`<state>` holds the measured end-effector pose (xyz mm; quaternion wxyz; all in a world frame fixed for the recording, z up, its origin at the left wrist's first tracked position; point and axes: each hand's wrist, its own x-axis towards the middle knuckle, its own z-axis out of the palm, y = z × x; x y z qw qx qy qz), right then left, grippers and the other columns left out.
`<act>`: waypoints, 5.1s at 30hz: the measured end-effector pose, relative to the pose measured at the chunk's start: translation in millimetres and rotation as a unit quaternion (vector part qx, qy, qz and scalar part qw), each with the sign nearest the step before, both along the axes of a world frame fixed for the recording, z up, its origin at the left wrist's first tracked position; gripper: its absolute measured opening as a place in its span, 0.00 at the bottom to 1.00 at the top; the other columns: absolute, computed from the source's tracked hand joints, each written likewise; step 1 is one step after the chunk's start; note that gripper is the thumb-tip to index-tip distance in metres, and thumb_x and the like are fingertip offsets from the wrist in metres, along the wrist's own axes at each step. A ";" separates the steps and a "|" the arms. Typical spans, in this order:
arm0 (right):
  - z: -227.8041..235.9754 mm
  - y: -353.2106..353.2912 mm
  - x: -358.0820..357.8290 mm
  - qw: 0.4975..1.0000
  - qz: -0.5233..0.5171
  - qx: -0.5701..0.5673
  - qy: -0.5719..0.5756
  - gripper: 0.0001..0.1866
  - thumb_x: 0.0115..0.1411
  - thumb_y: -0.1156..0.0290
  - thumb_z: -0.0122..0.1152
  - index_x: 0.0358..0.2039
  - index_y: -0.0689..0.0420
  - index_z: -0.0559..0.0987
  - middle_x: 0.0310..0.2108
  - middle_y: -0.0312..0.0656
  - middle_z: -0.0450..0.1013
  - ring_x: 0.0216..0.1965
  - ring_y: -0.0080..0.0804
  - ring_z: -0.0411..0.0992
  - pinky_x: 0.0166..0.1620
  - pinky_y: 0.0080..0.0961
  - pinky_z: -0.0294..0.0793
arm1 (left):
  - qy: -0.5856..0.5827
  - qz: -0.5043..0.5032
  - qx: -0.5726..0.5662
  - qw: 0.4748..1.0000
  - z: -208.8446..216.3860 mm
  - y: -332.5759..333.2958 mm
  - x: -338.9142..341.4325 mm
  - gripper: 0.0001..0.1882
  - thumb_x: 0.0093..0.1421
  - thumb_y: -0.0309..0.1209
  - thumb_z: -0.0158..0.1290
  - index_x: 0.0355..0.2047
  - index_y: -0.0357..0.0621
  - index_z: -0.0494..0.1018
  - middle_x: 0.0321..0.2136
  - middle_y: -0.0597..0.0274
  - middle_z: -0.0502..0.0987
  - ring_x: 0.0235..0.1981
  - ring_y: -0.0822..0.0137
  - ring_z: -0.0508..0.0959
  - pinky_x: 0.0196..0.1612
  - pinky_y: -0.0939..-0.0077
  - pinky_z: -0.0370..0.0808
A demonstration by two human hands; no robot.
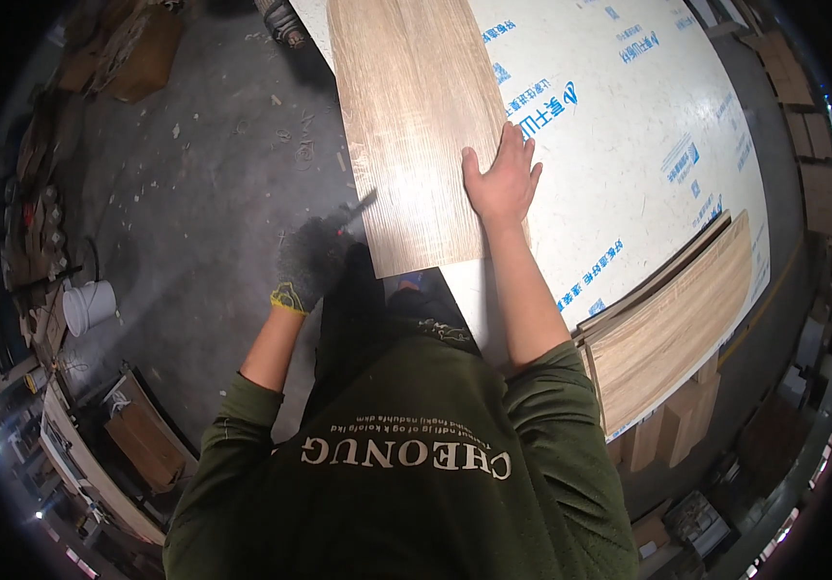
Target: Manually sanding the edge of a wooden board with a small block.
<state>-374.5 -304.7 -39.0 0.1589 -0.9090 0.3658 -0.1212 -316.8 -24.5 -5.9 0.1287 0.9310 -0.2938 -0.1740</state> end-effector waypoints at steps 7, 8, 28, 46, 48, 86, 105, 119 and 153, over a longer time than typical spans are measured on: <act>0.5 1.9 -0.5 1.000 -0.002 0.001 -0.001 0.42 0.54 0.50 0.59 0.65 0.59 0.60 0.66 0.52 0.56 0.69 0.53 0.49 0.67 0.56 0.46 | -0.012 -0.010 0.015 1.000 6.7 -1.3 -0.2 0.22 0.61 0.42 0.50 0.55 0.53 0.71 0.38 0.48 0.78 0.39 0.47 0.78 0.42 0.53 0.73; 0.3 0.8 -0.2 1.000 -0.003 0.001 -0.001 0.42 0.54 0.50 0.59 0.65 0.59 0.60 0.66 0.52 0.56 0.69 0.53 0.49 0.67 0.56 0.46 | -0.012 -0.011 0.015 1.000 6.9 -2.5 4.4 0.22 0.61 0.42 0.50 0.55 0.53 0.71 0.38 0.48 0.78 0.39 0.47 0.78 0.42 0.53 0.73; 2.0 1.2 0.6 1.000 -0.004 -0.004 -0.002 0.42 0.54 0.50 0.59 0.65 0.59 0.60 0.66 0.51 0.57 0.69 0.51 0.50 0.67 0.54 0.47 | -0.005 0.003 -0.002 1.000 2.8 -7.5 31.1 0.21 0.63 0.42 0.49 0.55 0.53 0.71 0.39 0.49 0.78 0.39 0.48 0.78 0.42 0.54 0.74; 1.6 2.3 0.4 1.000 -0.011 0.003 0.011 0.43 0.54 0.50 0.58 0.65 0.59 0.60 0.66 0.50 0.57 0.69 0.49 0.49 0.68 0.51 0.46 | -0.032 0.005 -0.049 0.998 -9.4 -13.2 44.7 0.21 0.64 0.44 0.47 0.54 0.52 0.71 0.42 0.47 0.77 0.42 0.46 0.77 0.45 0.54 0.73; 1.5 1.5 1.8 1.000 -0.010 0.001 0.010 0.43 0.54 0.50 0.58 0.65 0.59 0.60 0.66 0.50 0.57 0.69 0.48 0.49 0.68 0.51 0.46 | -0.036 0.007 -0.045 0.998 -14.7 -15.5 59.3 0.21 0.64 0.44 0.47 0.54 0.52 0.71 0.43 0.47 0.77 0.43 0.46 0.77 0.46 0.55 0.73; 7.5 5.6 3.2 1.000 -0.018 0.011 0.014 0.42 0.54 0.51 0.59 0.65 0.59 0.60 0.66 0.50 0.57 0.69 0.48 0.49 0.68 0.50 0.46 | -0.137 -0.012 -0.226 0.964 -44.5 -23.0 131.2 0.17 0.62 0.34 0.53 0.50 0.44 0.74 0.39 0.45 0.77 0.40 0.45 0.76 0.43 0.56 0.73; 1.7 4.0 2.5 1.000 -0.016 0.001 0.020 0.42 0.54 0.50 0.58 0.65 0.58 0.59 0.66 0.49 0.56 0.69 0.47 0.49 0.69 0.50 0.46 | -0.013 -0.065 -0.040 0.997 -11.3 20.8 -33.3 0.21 0.57 0.40 0.54 0.51 0.51 0.74 0.31 0.49 0.78 0.31 0.51 0.79 0.35 0.55 0.74; 2.7 84.8 -5.3 0.953 0.244 -0.063 0.166 0.49 0.55 0.37 0.53 0.71 0.47 0.49 0.72 0.48 0.40 0.72 0.48 0.35 0.66 0.66 0.34 | -0.052 0.181 -0.216 0.958 -53.3 -4.1 76.5 0.21 0.64 0.45 0.49 0.44 0.38 0.75 0.29 0.47 0.77 0.31 0.53 0.78 0.35 0.63 0.72; 7.4 111.4 79.3 0.923 0.369 -0.088 0.067 0.40 0.59 0.61 0.56 0.68 0.59 0.53 0.70 0.45 0.47 0.70 0.45 0.46 0.68 0.49 0.48 | 0.332 0.397 -0.345 0.783 -23.9 71.6 -60.0 0.27 0.58 0.31 0.56 0.57 0.36 0.66 0.26 0.64 0.76 0.18 0.76 0.71 0.22 0.82 0.68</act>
